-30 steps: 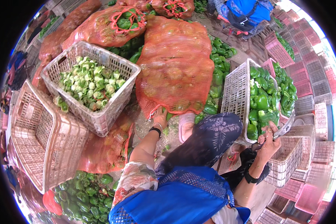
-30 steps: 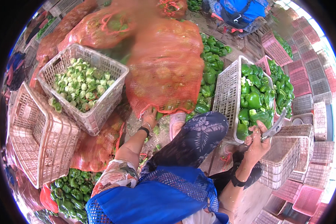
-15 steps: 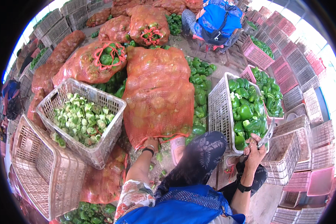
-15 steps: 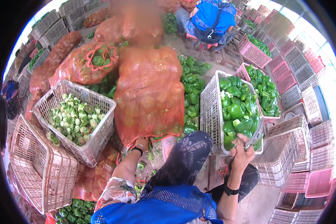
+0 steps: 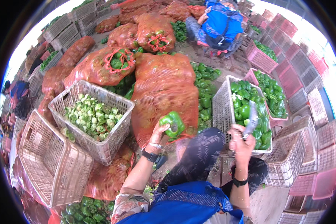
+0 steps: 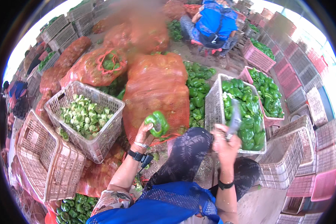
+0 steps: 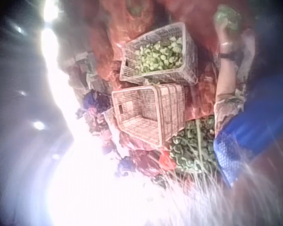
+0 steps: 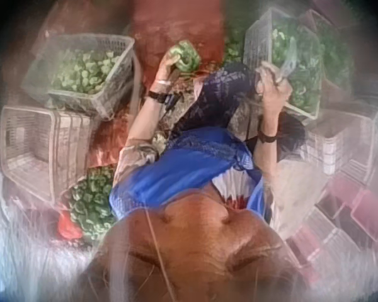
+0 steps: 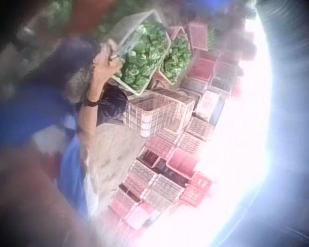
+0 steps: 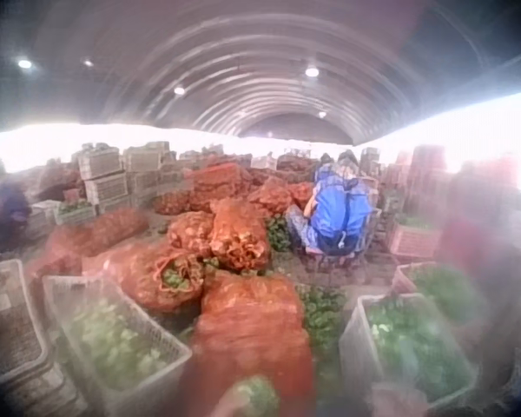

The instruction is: The person cleans and sorts green peppers by using a knife to remove stems and damaged parts before placing them into plastic crates.

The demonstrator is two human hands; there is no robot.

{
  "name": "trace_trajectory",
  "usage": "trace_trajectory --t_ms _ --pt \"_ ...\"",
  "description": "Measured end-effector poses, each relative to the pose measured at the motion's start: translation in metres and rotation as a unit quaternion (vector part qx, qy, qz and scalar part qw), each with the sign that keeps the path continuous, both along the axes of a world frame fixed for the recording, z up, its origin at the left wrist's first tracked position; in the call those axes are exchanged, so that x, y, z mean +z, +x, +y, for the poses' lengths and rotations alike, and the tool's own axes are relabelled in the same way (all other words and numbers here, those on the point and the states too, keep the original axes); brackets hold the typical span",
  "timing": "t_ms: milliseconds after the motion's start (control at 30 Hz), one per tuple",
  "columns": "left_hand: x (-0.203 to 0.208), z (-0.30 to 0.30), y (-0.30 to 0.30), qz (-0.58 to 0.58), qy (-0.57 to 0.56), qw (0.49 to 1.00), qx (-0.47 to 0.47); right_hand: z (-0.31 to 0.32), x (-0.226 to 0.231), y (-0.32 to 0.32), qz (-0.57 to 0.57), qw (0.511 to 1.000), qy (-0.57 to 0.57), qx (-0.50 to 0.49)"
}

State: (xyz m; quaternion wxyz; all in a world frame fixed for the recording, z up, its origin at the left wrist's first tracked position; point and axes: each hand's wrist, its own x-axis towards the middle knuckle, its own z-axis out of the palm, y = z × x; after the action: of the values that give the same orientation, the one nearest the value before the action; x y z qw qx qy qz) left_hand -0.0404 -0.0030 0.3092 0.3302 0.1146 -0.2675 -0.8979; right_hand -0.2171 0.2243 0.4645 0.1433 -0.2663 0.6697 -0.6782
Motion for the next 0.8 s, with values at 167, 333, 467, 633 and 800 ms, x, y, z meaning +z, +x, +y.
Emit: trace_trajectory --t_ms 167,333,467,633,800 --pt "0.129 0.057 -0.044 0.094 -0.021 0.995 -0.036 -0.029 0.027 0.033 0.274 0.951 0.093 0.112" --pt "0.149 0.083 -0.069 0.138 -0.032 0.98 -0.137 -0.009 0.02 0.015 0.186 0.98 -0.046 0.06" --pt "0.157 0.09 -0.078 0.105 -0.122 0.971 -0.177 0.022 0.027 -0.007 0.19 0.976 -0.063 0.088" --pt "0.159 0.097 -0.087 0.079 -0.186 0.974 -0.106 0.04 0.037 -0.005 0.233 0.972 0.016 0.023" --pt "0.176 0.102 -0.086 0.044 -0.229 0.972 0.028 0.036 0.036 0.015 0.491 0.863 0.115 -0.045"
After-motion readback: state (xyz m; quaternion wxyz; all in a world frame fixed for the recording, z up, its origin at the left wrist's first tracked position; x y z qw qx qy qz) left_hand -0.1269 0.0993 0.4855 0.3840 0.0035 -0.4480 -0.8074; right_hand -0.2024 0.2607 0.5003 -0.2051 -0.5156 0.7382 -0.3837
